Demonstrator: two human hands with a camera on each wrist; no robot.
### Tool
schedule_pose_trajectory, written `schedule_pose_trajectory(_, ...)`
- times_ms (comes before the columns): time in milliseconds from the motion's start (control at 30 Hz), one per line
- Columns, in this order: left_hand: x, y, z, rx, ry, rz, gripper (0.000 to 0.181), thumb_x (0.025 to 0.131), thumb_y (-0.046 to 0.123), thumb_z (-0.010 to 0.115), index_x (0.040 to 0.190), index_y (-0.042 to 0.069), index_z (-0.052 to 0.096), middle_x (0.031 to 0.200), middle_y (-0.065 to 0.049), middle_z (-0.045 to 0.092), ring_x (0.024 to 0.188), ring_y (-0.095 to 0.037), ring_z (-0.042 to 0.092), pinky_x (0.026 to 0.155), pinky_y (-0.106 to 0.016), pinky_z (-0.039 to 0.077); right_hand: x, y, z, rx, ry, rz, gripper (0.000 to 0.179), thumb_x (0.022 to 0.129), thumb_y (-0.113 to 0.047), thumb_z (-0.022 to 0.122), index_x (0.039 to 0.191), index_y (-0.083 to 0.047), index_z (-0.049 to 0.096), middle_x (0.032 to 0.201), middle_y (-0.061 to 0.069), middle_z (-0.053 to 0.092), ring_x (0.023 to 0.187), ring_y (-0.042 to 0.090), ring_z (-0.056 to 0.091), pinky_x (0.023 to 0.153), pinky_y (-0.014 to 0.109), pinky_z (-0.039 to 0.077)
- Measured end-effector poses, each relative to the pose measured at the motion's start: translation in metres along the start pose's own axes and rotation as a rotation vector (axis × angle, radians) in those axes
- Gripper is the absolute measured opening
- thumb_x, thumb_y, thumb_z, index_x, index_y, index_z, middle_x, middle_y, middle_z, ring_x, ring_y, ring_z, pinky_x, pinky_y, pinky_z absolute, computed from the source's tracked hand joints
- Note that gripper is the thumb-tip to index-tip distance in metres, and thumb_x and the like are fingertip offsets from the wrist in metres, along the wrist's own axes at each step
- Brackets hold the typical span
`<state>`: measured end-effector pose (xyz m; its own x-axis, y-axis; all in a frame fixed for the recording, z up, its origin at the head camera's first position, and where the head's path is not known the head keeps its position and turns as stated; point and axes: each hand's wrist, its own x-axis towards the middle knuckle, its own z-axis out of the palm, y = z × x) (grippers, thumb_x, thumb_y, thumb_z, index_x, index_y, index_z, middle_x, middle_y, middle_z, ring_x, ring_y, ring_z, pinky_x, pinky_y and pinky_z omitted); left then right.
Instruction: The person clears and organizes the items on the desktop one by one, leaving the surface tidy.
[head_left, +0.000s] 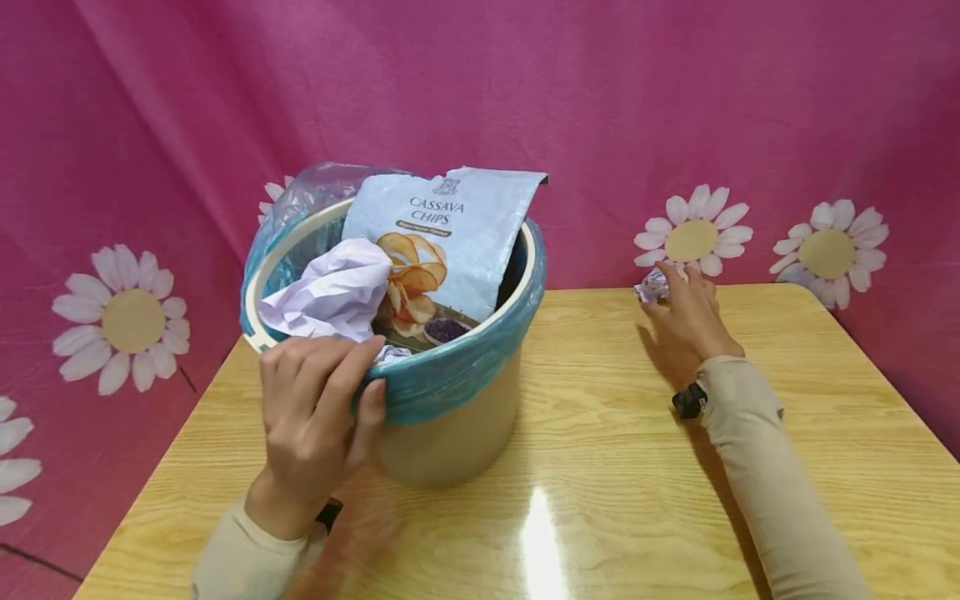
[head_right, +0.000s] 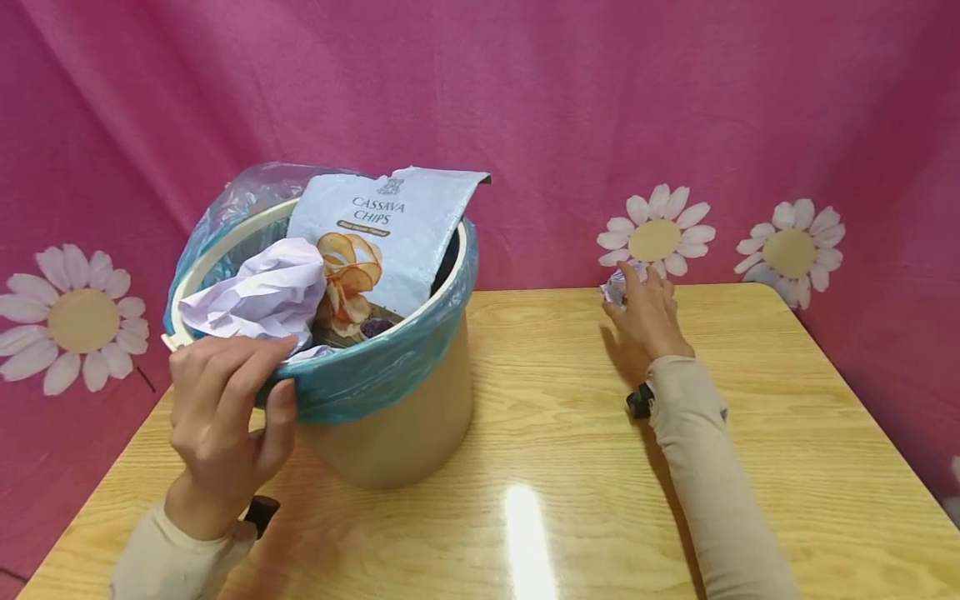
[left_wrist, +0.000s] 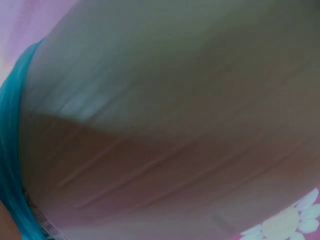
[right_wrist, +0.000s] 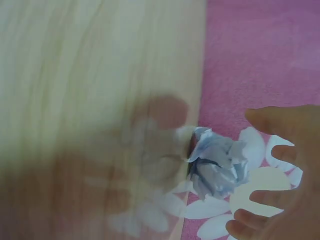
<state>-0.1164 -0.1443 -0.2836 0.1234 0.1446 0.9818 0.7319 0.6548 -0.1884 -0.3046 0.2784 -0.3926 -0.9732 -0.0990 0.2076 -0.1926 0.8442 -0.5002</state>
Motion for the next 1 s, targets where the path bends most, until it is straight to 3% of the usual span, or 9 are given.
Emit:
schedule_pose_trajectory(200,-0.004,0.002,0.000,0.017,-0.045,-0.023,0.038,0.096,0.033,0.062,0.089,-0.004,0.068,0.073,-0.015,0.061,0.062,-0.035,0.050,0.065,-0.049,0.031,0.012,0.012,0.001,-0.016,-0.106,0.045,0.078,0.097,-0.021,0.063,0.159,-0.010,0.016,0.153,0.045,0.003,0.134,0.071,0.007,0.102,0.079,0.019)
schedule_pose_trajectory(367,-0.008,-0.002,0.001,0.037,-0.056,0.021,0.044,0.088,0.041,0.074,0.089,-0.002,0.066,0.073,-0.013,0.057,0.063,-0.031,0.049,0.066,-0.048,0.031,0.015,0.023,0.003,-0.033,-0.190,0.045,0.078,0.097,-0.023,0.063,0.157,-0.006,0.016,0.146,0.047,0.023,0.134,0.069,0.014,0.104,0.076,0.018)
schedule_pose_trajectory(467,-0.008,-0.003,0.002,0.035,-0.057,0.023,0.048,0.086,0.045,0.075,0.085,-0.001,0.063,0.072,-0.012,0.055,0.062,-0.030,0.048,0.066,-0.047,0.031,0.009,0.026,0.005,-0.012,-0.155,0.029,0.069,0.096,-0.022,0.064,0.150,-0.002,0.026,0.135,0.045,0.038,0.125,0.066,0.032,0.100,0.072,0.028)
schedule_pose_trajectory(600,-0.007,-0.004,0.000,0.018,-0.065,-0.026,0.055,0.085,0.051,0.074,0.078,-0.001,0.057,0.070,-0.014,0.051,0.063,-0.031,0.046,0.067,-0.048,0.029,-0.002,0.025,0.007,0.033,-0.063,-0.002,0.053,0.096,-0.016,0.065,0.136,0.003,0.037,0.117,0.039,0.052,0.108,0.055,0.053,0.089,0.064,0.043)
schedule_pose_trajectory(800,-0.010,-0.013,-0.004,-0.021,-0.043,-0.103,0.058,0.084,0.052,0.073,0.075,-0.001,0.053,0.070,-0.017,0.049,0.066,-0.035,0.045,0.070,-0.051,0.028,-0.013,0.021,0.007,0.037,0.012,-0.022,0.038,0.096,-0.007,0.063,0.128,0.000,0.045,0.114,0.033,0.058,0.103,0.049,0.056,0.087,0.063,0.044)
schedule_pose_trajectory(1000,-0.013,-0.017,-0.002,-0.028,-0.003,-0.111,0.053,0.083,0.047,0.077,0.076,-0.001,0.055,0.072,-0.017,0.050,0.071,-0.037,0.047,0.077,-0.052,0.029,-0.015,0.015,-0.004,0.060,0.021,-0.043,0.042,0.093,-0.003,0.064,0.131,-0.002,0.046,0.112,0.032,0.060,0.098,0.046,0.058,0.082,0.060,0.046)
